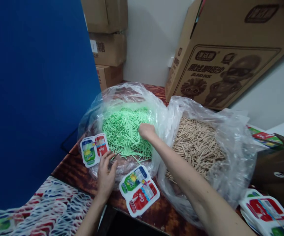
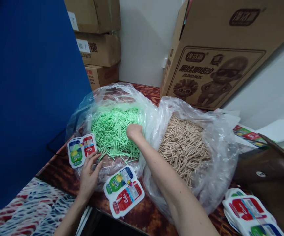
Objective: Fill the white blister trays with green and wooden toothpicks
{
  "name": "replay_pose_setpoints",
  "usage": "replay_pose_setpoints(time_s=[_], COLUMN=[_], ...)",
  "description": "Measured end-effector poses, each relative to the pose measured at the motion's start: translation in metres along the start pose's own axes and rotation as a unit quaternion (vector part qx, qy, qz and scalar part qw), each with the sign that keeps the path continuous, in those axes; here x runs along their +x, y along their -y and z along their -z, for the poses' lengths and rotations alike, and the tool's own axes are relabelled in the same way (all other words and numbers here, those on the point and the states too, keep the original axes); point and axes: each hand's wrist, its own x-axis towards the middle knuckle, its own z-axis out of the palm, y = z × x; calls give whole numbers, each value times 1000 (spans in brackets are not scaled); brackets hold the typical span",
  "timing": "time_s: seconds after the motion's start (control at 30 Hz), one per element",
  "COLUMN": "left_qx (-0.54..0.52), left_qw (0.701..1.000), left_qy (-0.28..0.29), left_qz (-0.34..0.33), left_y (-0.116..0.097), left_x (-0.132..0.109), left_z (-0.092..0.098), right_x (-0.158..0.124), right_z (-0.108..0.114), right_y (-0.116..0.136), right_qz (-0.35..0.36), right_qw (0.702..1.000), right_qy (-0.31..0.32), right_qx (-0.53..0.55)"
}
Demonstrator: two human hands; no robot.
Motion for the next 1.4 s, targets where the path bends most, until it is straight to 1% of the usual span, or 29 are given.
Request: replay_pose_setpoints(time_s=[0.07, 0.17, 0.23, 0.3, 0.37, 0.4, 0.5, 0.57, 0.6, 0.7, 0.73, 0.77, 0.83, 0.9, 0.97, 1.0, 1.03, 1.1, 1.17, 1.2, 1.23, 1.27, 1.3, 1.4], left_qx=[1, -3, -7, -10, -11, -10, 17, 48, 65, 101, 104, 104, 95, 81, 60, 50, 41, 29, 23, 21, 20, 18, 14, 3], left_qw=[1000, 1000, 1000, 1000, 999, 997, 983, 963, 953, 934, 932, 930, 929, 930, 936, 939, 943, 948, 950, 950, 950, 950, 950, 958], left_qy=[0, -2, 2, 13, 43, 67, 165, 232, 258, 303, 310, 315, 321, 322, 316, 312, 308, 301, 298, 298, 298, 299, 298, 277], left_qz=[2, 9, 8, -3, -18, -29, -84, -127, -142, -158, -158, -158, -160, -158, -144, -133, -121, -101, -89, -86, -86, -86, -87, -79], left_y=[-1, -2, -4, -8, -14, -17, -24, -26, -26, -23, -22, -21, -20, -20, -20, -20, -20, -20, -21, -22, -22, -22, -22, -22], left_x=[0, 1, 1, 0, -5, -9, -25, -38, -44, -54, -55, -55, -53, -50, -46, -43, -40, -35, -31, -31, -30, -30, -30, -27], left_z=[2, 6, 8, 8, 2, -2, -18, -28, -31, -35, -34, -34, -32, -31, -31, -32, -32, -34, -35, -35, -35, -35, -34, -34], right_x=[4, 9, 11, 10, 7, 4, -7, -19, -25, -50, -59, -69, -86, -97, -100, -100, -98, -94, -89, -88, -88, -89, -90, -95], right_z=[6, 15, 19, 20, 19, 18, 13, 6, 2, -18, -26, -34, -51, -65, -75, -78, -80, -81, -77, -75, -73, -72, -71, -73], right_y=[-8, -25, -34, -38, -38, -37, -32, -31, -31, -37, -39, -42, -47, -51, -53, -53, -53, -51, -50, -50, -50, -51, -52, -56], right_qz=[5, 9, 9, 8, 11, 16, 32, 45, 59, 119, 136, 145, 148, 137, 117, 107, 98, 81, 62, 55, 50, 47, 45, 35], right_qw=[999, 993, 983, 967, 945, 933, 896, 868, 846, 771, 757, 756, 765, 776, 772, 761, 742, 688, 631, 613, 604, 606, 617, 671], right_qy=[5, -10, -17, -19, -24, -28, -39, -55, -69, -141, -169, -195, -216, -209, -186, -170, -153, -125, -111, -106, -102, -98, -91, -54], right_qx=[39, 117, 181, 253, 325, 360, 441, 492, 525, 610, 616, 608, 588, 579, 597, 617, 645, 710, 765, 781, 789, 788, 780, 738])
